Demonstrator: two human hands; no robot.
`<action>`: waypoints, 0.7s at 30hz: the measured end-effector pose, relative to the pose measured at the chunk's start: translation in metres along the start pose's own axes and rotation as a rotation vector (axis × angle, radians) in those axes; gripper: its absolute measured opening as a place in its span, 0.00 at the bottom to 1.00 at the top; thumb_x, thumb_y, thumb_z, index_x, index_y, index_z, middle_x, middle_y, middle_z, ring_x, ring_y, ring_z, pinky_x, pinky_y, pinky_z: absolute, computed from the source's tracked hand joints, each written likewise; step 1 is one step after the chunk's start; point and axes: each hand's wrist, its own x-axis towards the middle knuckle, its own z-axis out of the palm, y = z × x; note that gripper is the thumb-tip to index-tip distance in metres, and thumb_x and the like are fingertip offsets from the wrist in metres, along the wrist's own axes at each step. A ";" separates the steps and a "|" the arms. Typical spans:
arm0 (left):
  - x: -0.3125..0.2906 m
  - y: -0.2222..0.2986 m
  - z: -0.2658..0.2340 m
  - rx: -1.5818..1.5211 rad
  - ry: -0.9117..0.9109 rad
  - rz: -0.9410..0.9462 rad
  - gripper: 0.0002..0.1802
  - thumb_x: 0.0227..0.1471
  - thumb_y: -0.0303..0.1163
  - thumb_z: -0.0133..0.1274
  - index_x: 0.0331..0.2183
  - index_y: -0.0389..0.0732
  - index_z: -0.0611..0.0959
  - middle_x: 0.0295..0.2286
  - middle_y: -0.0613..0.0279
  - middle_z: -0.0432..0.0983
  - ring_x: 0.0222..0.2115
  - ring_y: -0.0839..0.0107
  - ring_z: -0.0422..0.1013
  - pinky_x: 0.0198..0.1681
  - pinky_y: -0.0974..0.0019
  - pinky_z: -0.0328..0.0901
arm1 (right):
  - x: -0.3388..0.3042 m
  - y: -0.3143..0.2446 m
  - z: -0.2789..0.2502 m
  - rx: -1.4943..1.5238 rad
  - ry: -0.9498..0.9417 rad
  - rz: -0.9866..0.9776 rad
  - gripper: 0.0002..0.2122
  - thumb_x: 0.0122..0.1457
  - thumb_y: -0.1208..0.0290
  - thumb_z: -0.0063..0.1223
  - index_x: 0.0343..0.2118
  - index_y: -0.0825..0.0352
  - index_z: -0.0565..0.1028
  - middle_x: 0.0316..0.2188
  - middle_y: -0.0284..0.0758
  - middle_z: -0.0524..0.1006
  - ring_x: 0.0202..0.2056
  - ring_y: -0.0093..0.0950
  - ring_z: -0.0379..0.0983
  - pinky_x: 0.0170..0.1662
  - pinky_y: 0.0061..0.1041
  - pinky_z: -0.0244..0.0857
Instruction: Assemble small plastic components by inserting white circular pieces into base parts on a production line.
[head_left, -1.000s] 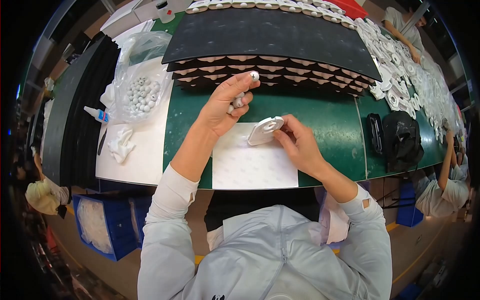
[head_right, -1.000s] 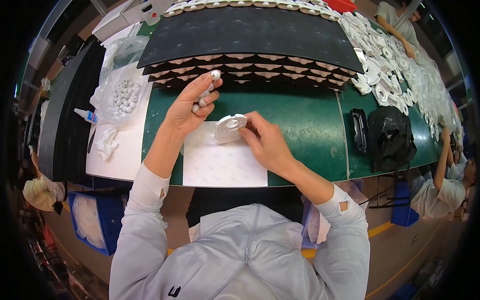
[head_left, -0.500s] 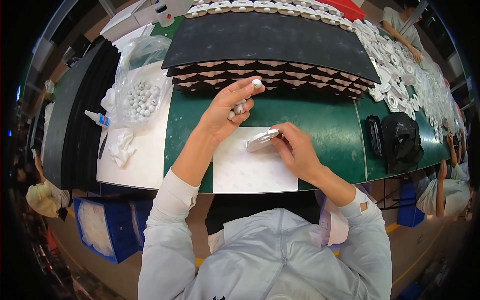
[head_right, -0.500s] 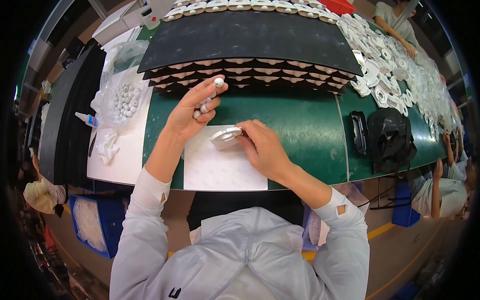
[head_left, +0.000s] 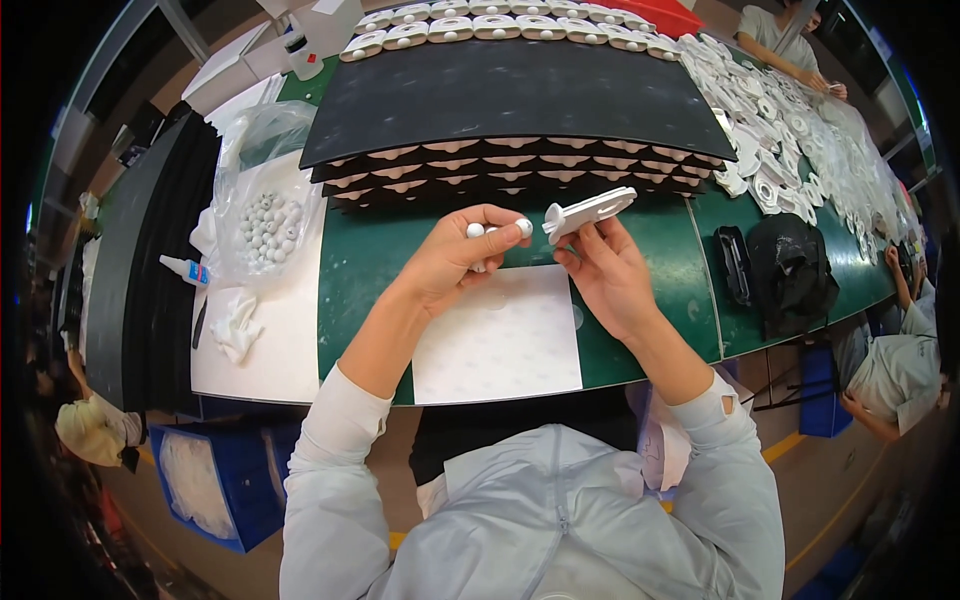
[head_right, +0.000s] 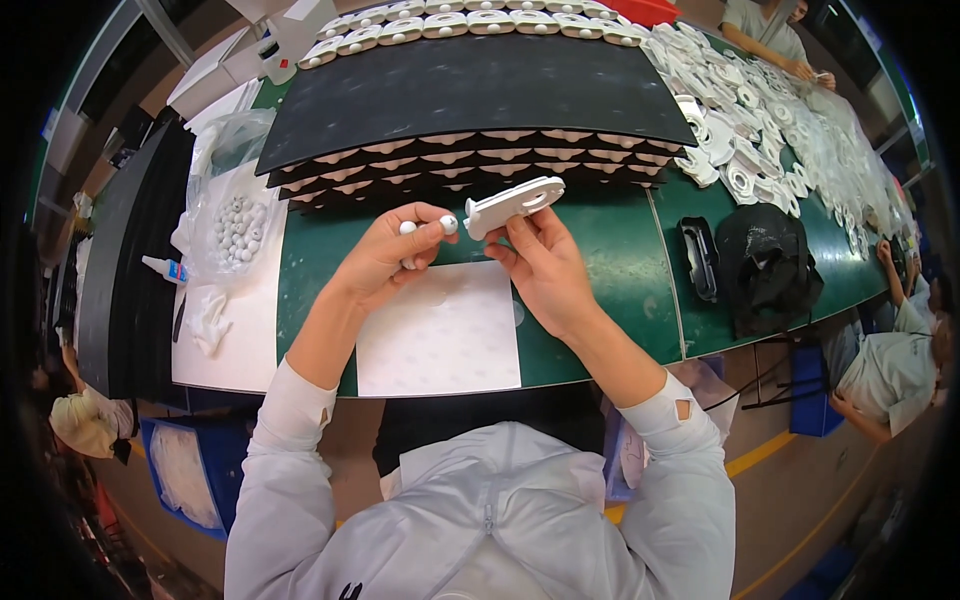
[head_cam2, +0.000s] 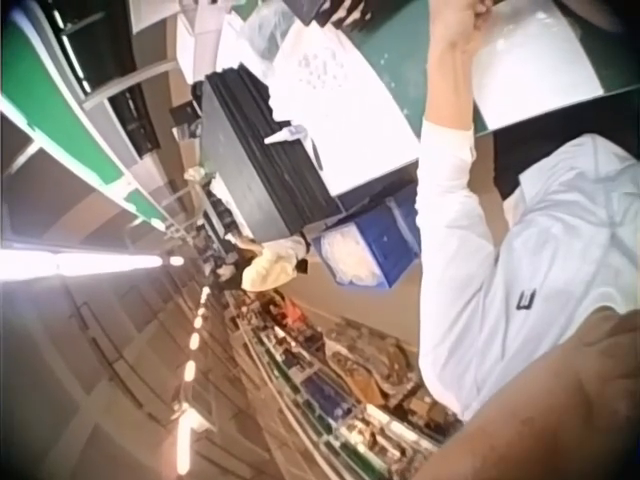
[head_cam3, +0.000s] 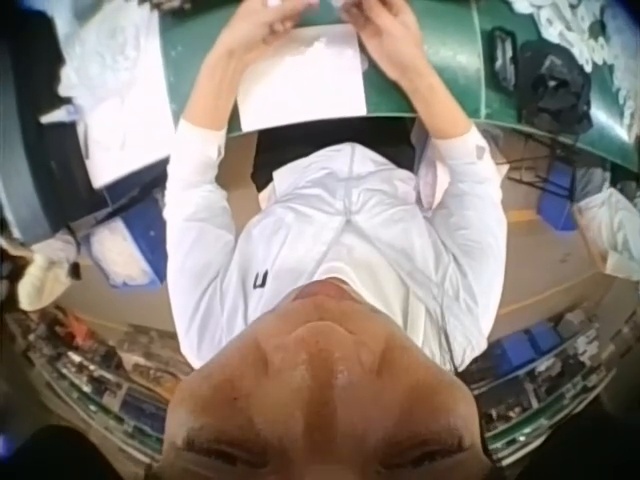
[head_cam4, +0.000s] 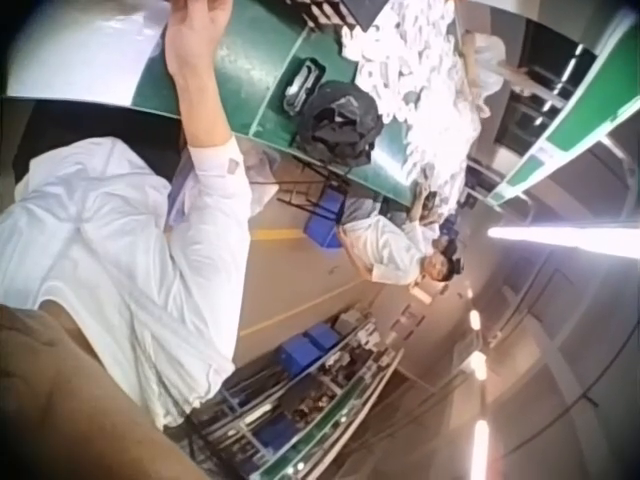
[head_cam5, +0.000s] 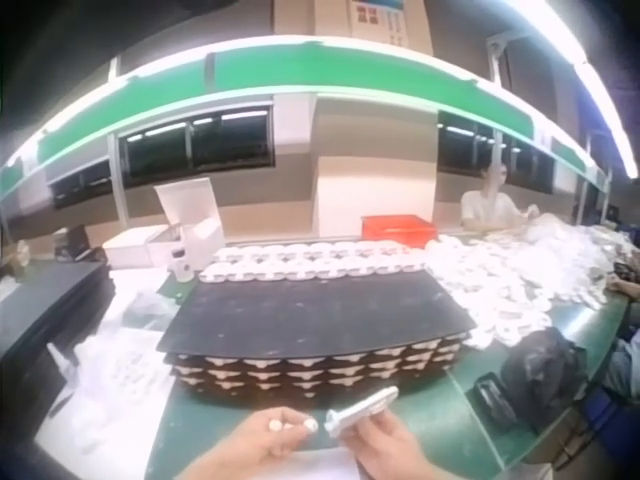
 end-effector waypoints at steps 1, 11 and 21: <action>0.000 -0.001 0.002 0.011 -0.018 -0.017 0.10 0.45 0.32 0.56 0.31 0.40 0.75 0.25 0.66 0.72 0.17 0.87 0.59 0.13 0.84 0.50 | 0.000 0.000 0.000 -0.009 -0.007 0.001 0.08 0.60 0.71 0.40 0.42 0.64 0.64 0.37 0.30 0.69 0.38 0.20 0.65 0.43 0.22 0.61; 0.000 -0.002 0.005 -0.014 -0.062 -0.068 0.09 0.45 0.34 0.57 0.27 0.41 0.75 0.23 0.67 0.72 0.16 0.87 0.59 0.14 0.83 0.50 | -0.001 -0.001 0.001 -0.105 -0.031 -0.015 0.08 0.60 0.71 0.40 0.42 0.64 0.65 0.36 0.30 0.69 0.38 0.20 0.66 0.42 0.22 0.62; -0.001 -0.006 0.004 0.032 -0.208 -0.055 0.09 0.41 0.31 0.56 0.20 0.44 0.71 0.17 0.71 0.64 0.15 0.84 0.57 0.16 0.80 0.48 | 0.004 -0.003 0.010 -0.296 -0.185 -0.164 0.08 0.59 0.73 0.41 0.41 0.65 0.64 0.33 0.31 0.69 0.33 0.21 0.67 0.36 0.21 0.62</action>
